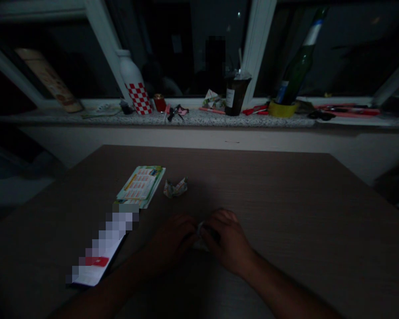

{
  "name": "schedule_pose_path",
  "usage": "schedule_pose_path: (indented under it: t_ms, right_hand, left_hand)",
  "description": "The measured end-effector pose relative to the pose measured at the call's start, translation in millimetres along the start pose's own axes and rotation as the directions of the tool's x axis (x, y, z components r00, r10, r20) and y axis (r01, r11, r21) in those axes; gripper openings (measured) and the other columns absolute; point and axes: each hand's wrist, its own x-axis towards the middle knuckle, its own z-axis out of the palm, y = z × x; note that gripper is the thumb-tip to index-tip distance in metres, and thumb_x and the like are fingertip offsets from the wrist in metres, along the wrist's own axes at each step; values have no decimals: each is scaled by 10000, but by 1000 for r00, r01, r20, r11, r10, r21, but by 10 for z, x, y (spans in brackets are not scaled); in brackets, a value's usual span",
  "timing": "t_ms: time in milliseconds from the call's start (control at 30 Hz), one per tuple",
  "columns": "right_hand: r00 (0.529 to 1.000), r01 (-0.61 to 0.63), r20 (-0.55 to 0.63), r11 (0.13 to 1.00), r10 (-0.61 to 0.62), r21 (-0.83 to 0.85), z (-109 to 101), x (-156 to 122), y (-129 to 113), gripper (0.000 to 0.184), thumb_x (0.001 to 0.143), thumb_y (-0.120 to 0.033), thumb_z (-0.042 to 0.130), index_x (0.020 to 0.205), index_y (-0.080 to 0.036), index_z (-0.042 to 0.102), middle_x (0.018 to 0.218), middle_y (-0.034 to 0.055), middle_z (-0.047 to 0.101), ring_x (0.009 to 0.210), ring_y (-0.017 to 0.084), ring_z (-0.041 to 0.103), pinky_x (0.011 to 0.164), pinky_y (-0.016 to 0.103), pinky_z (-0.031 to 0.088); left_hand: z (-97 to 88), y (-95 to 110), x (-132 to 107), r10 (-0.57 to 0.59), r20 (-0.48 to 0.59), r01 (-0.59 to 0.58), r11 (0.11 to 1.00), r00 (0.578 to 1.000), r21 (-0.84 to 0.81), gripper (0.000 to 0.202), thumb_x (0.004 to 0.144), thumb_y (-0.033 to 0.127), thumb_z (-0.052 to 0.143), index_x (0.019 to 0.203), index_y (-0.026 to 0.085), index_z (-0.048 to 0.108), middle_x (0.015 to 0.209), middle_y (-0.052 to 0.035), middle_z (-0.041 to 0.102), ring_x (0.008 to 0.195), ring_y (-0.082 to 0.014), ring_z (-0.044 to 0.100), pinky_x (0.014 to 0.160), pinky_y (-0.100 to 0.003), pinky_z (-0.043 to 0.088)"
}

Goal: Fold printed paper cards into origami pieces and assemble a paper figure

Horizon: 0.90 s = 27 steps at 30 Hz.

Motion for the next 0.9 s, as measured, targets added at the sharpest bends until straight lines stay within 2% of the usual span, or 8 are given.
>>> schedule_pose_path:
  t_ms: [200, 367, 500, 600, 733, 900]
  right_hand:
    - [1000, -6, -23, 999, 7, 41, -23, 4, -31, 115, 896, -269, 544, 865, -212, 638, 812, 27, 644, 837, 197, 576, 794, 364, 417]
    - [995, -45, -78, 987, 58, 157, -38, -1, -53, 153, 879, -339, 567, 910, -217, 654, 828, 37, 669, 804, 200, 610, 737, 342, 460]
    - [983, -60, -149, 957, 106, 284, -6, -16, -35, 145, 842, -327, 614, 907, -210, 669, 809, 42, 693, 736, 188, 639, 656, 298, 494]
    - [967, -24, -234, 948, 103, 319, 15, -25, -18, 118, 856, -286, 600, 811, -208, 675, 767, 39, 692, 699, 174, 646, 630, 277, 501]
    - [926, 44, -368, 950, 78, 311, 5, -30, -30, 102, 846, -233, 617, 773, -202, 680, 753, 40, 686, 688, 168, 646, 608, 260, 508]
    - [889, 82, -452, 947, 72, 311, -25, -31, -62, 93, 836, -176, 619, 771, -193, 682, 721, 34, 672, 652, 152, 640, 577, 232, 505]
  left_hand:
    - [21, -16, -4, -40, -70, 30, 991, 997, -130, 130, 933, 213, 451, 886, 165, 562, 933, -55, 613, 857, -173, 560, 776, -298, 458]
    - [-34, 12, -3, -40, -220, -13, 972, 975, -234, 99, 918, 192, 477, 871, 162, 559, 939, -61, 605, 864, -160, 571, 763, -280, 472]
    - [-56, 16, -9, -63, -299, -24, 960, 952, -278, 84, 906, 186, 502, 864, 166, 571, 935, -51, 596, 850, -144, 577, 752, -265, 487]
    - [-56, 2, -18, -65, -312, -32, 955, 948, -293, 64, 894, 199, 534, 895, 172, 592, 993, -53, 595, 914, -150, 584, 803, -277, 492]
    - [-61, -8, -30, -82, -326, -15, 959, 942, -283, 105, 855, 237, 601, 946, 184, 596, 1128, -75, 577, 1051, -186, 565, 900, -322, 481]
    - [-58, -3, -39, -63, -271, -14, 962, 961, -272, 265, 793, 277, 683, 1023, 180, 593, 1118, -80, 608, 1025, -195, 593, 874, -319, 496]
